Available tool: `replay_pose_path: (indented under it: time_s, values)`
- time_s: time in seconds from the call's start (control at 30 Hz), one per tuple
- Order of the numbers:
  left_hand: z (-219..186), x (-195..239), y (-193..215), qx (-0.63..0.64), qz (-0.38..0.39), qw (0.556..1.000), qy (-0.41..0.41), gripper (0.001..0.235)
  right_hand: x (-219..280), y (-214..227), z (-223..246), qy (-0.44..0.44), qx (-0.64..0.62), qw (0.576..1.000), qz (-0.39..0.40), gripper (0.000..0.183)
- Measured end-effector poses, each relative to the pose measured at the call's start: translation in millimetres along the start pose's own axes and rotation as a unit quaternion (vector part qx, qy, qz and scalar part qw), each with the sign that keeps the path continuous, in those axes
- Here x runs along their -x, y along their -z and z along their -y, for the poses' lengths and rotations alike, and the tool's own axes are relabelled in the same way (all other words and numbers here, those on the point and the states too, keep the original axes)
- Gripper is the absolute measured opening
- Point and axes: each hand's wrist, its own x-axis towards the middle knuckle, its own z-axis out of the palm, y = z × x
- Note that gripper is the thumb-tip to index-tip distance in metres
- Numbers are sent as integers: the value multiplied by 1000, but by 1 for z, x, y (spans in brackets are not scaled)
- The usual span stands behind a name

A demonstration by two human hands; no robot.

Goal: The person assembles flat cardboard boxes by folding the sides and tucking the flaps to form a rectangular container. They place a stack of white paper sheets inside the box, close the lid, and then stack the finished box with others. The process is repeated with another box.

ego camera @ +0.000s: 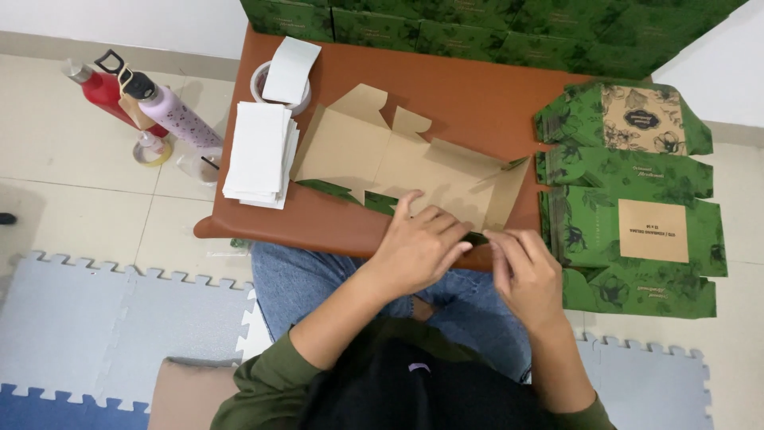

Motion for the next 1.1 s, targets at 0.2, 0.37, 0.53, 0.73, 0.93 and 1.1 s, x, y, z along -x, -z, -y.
replay_pose_path:
  time_s: [0.2, 0.37, 0.53, 0.73, 0.93, 1.1]
  values:
    - [6, 16, -29, -36, -72, 996, -45, 12, 22, -14, -56, -22, 157, 985, 61, 34]
    - [9, 19, -18, -65, -97, 992, -51, 13, 22, 0, -77, -62, 212, 975, 22, 36]
    - [28, 17, 20, -172, -51, 983, -38, 11, 33, 28, -70, -95, 156, 983, 7, 23]
    - [35, 15, 53, -189, -13, 980, 60, 56, 63, 23, -51, -108, 34, 985, 132, 12]
    - [1, 37, 75, 17, 104, 994, -9, 32, 7, 20, 42, 44, -118, 986, 109, 7]
    - [8, 65, 83, 28, 116, 991, 57, 12, -17, 0, 25, 71, -155, 959, 225, 39]
